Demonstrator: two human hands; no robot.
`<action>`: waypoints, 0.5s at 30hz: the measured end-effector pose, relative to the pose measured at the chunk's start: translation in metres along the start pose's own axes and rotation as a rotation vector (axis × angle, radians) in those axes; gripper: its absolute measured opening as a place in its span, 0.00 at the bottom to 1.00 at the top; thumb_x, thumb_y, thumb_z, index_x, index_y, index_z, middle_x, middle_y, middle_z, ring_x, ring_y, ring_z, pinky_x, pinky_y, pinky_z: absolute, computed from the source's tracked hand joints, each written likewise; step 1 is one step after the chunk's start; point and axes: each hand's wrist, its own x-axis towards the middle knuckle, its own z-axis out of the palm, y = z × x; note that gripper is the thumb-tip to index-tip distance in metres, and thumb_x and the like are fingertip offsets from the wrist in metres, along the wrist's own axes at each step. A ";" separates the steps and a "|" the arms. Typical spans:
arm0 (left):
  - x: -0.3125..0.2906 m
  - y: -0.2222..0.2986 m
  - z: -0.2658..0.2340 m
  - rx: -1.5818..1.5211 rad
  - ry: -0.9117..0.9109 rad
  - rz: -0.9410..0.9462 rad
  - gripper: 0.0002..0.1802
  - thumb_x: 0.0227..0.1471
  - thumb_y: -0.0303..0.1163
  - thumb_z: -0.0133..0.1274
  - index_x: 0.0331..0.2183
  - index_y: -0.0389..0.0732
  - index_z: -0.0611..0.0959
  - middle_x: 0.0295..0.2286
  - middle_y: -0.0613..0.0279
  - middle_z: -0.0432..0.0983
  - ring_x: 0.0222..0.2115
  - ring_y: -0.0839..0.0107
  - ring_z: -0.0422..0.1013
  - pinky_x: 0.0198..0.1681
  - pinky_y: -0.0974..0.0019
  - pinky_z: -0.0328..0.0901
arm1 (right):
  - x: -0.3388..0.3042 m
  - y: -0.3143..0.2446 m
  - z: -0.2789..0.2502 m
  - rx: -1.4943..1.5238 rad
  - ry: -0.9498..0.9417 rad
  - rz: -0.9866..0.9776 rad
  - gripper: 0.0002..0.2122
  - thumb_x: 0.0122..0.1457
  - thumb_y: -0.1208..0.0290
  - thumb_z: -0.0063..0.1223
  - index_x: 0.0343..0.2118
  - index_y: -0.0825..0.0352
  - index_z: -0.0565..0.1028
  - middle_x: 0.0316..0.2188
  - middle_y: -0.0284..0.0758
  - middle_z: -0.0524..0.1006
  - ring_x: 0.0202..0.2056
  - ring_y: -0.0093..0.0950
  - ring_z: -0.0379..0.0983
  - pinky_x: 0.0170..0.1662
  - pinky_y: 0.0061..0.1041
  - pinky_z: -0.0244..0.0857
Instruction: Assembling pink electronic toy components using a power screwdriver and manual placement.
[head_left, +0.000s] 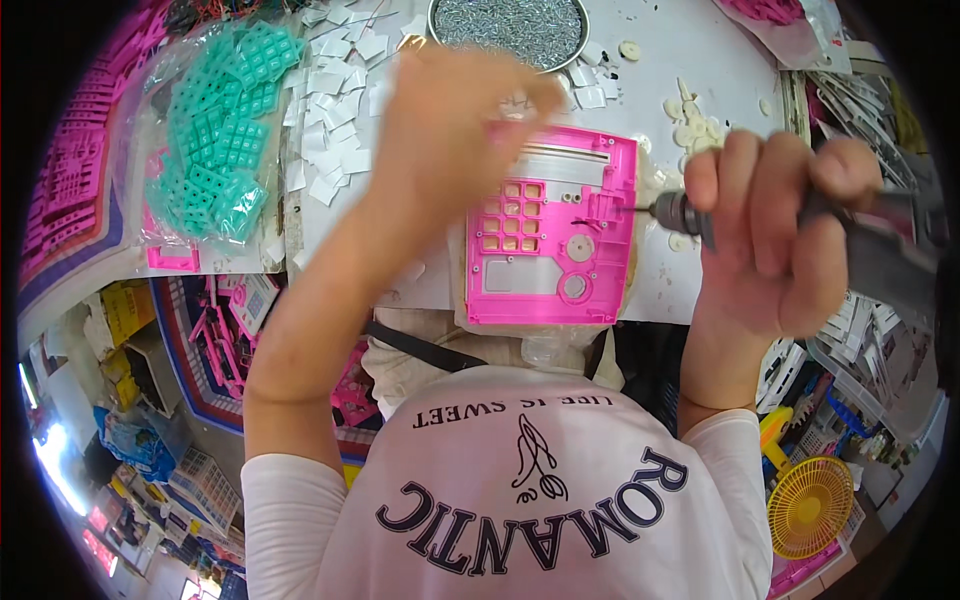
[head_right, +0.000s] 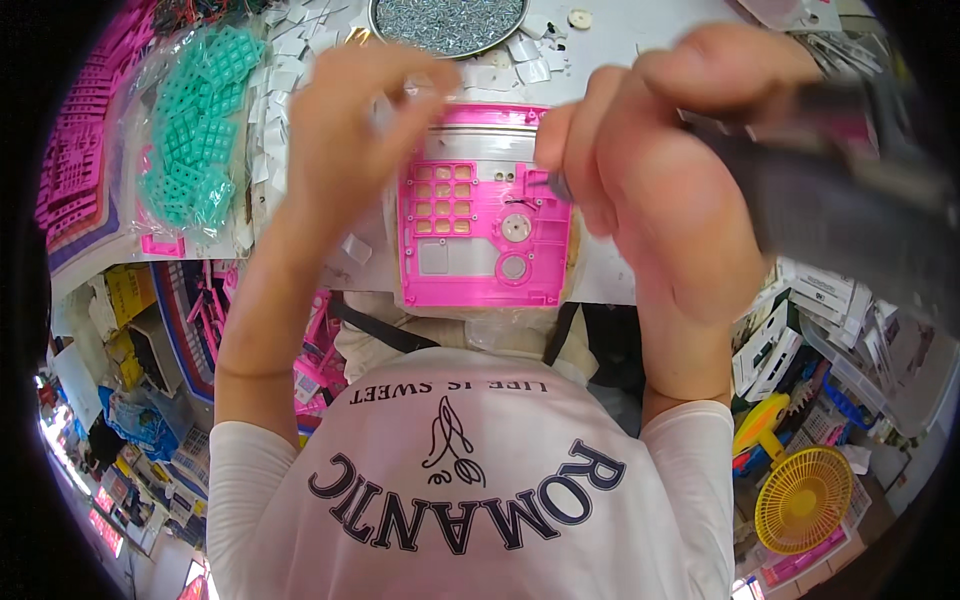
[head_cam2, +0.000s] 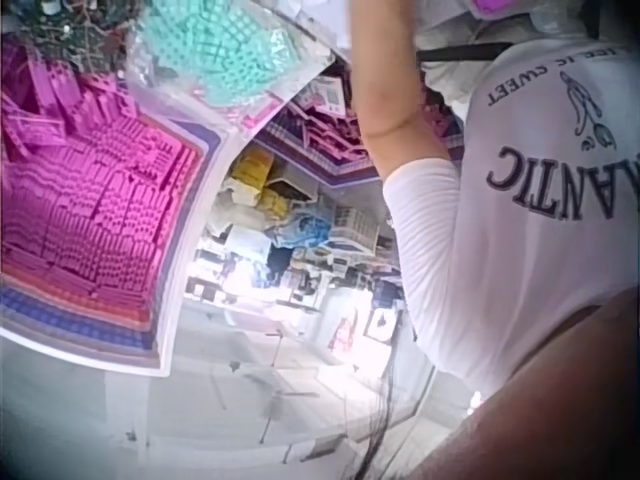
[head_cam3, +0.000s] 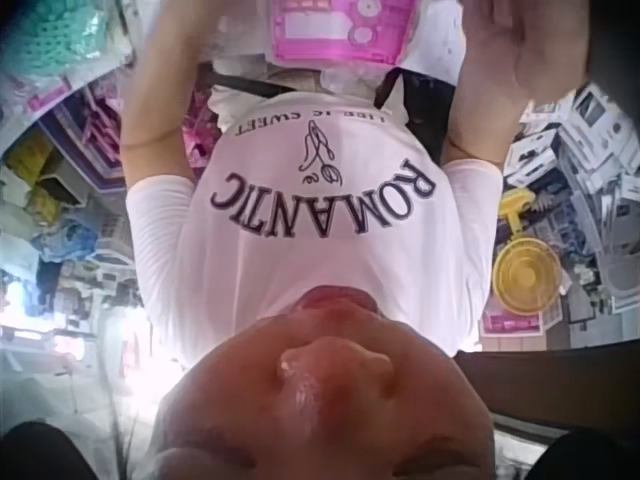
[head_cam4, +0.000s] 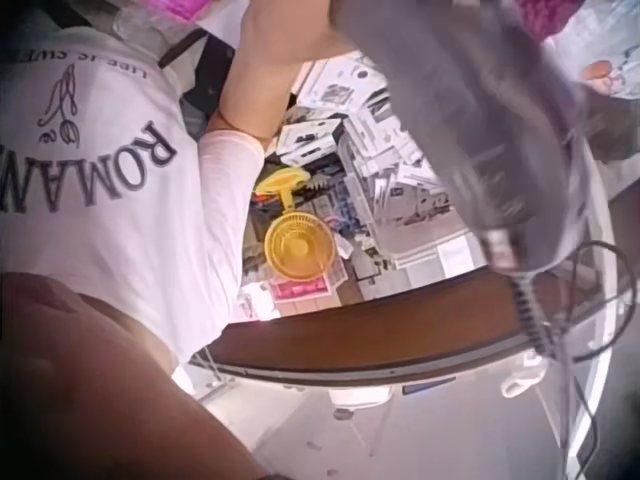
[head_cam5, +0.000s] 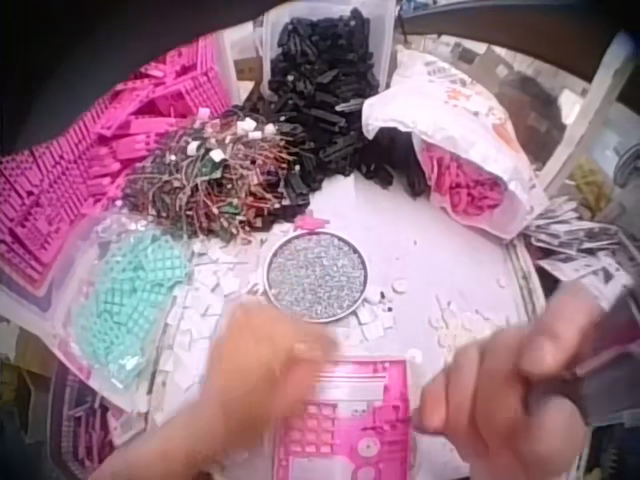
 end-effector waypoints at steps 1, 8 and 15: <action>-0.011 0.023 -0.001 -0.081 -0.106 0.000 0.07 0.47 0.26 0.64 0.32 0.44 0.85 0.30 0.66 0.81 0.29 0.68 0.73 0.40 0.61 0.63 | -0.001 -0.005 0.001 0.059 -0.030 0.013 0.12 0.66 0.61 0.54 0.50 0.55 0.70 0.18 0.19 0.65 0.23 0.18 0.62 0.39 0.26 0.65; -0.059 0.056 0.014 -0.355 -0.141 -0.164 0.09 0.46 0.25 0.66 0.32 0.46 0.85 0.28 0.71 0.82 0.25 0.72 0.72 0.41 0.64 0.57 | -0.017 -0.011 0.015 0.204 -0.017 0.041 0.13 0.62 0.58 0.63 0.41 0.53 0.69 0.18 0.18 0.71 0.20 0.15 0.66 0.34 0.20 0.70; -0.057 0.055 0.016 -0.314 -0.095 -0.077 0.11 0.42 0.25 0.67 0.30 0.48 0.84 0.26 0.73 0.80 0.24 0.73 0.71 0.41 0.62 0.56 | -0.020 -0.011 0.026 0.155 0.019 0.065 0.14 0.61 0.57 0.64 0.40 0.53 0.68 0.19 0.19 0.72 0.18 0.15 0.65 0.31 0.20 0.69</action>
